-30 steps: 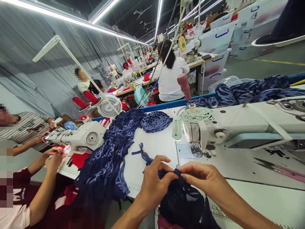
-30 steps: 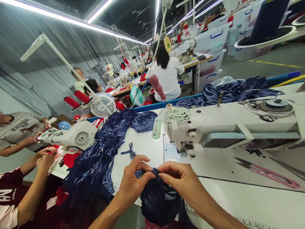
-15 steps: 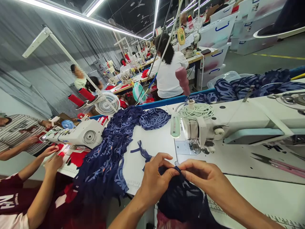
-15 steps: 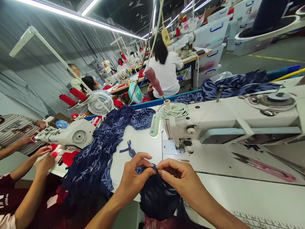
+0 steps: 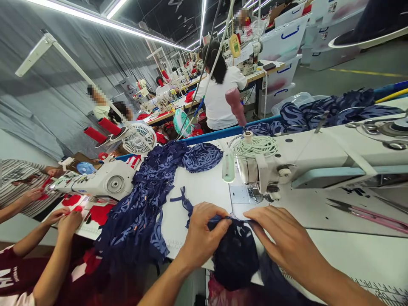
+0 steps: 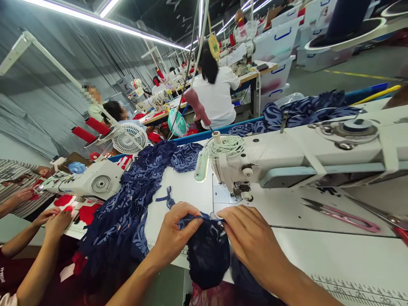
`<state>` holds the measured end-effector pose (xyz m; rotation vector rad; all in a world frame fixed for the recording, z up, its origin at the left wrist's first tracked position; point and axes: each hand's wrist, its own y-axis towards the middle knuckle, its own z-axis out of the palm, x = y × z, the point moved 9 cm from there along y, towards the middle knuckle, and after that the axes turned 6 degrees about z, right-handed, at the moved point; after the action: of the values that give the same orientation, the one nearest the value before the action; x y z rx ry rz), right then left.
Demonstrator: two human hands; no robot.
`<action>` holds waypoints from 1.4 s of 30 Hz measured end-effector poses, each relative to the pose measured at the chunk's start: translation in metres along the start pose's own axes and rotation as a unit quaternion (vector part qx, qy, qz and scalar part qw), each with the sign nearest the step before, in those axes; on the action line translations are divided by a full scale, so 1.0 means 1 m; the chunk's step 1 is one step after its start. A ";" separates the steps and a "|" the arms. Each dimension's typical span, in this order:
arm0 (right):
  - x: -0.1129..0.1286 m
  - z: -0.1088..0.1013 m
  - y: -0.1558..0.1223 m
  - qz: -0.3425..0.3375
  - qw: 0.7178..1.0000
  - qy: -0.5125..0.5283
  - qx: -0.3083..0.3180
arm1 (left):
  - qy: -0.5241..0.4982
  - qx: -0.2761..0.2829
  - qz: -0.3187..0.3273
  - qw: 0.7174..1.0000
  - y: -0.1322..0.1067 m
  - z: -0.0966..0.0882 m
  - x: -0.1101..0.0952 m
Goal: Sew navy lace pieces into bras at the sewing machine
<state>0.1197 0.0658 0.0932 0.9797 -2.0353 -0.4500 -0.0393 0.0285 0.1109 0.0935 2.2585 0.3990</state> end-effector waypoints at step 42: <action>0.051 0.099 0.081 -0.005 0.971 -0.117 0.210 | -0.087 0.051 -0.070 0.992 0.018 -0.055 0.067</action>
<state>-0.0166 0.0749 0.1092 1.2341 -2.4000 -0.1416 -0.1260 0.0444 0.1014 0.0205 2.0971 0.1935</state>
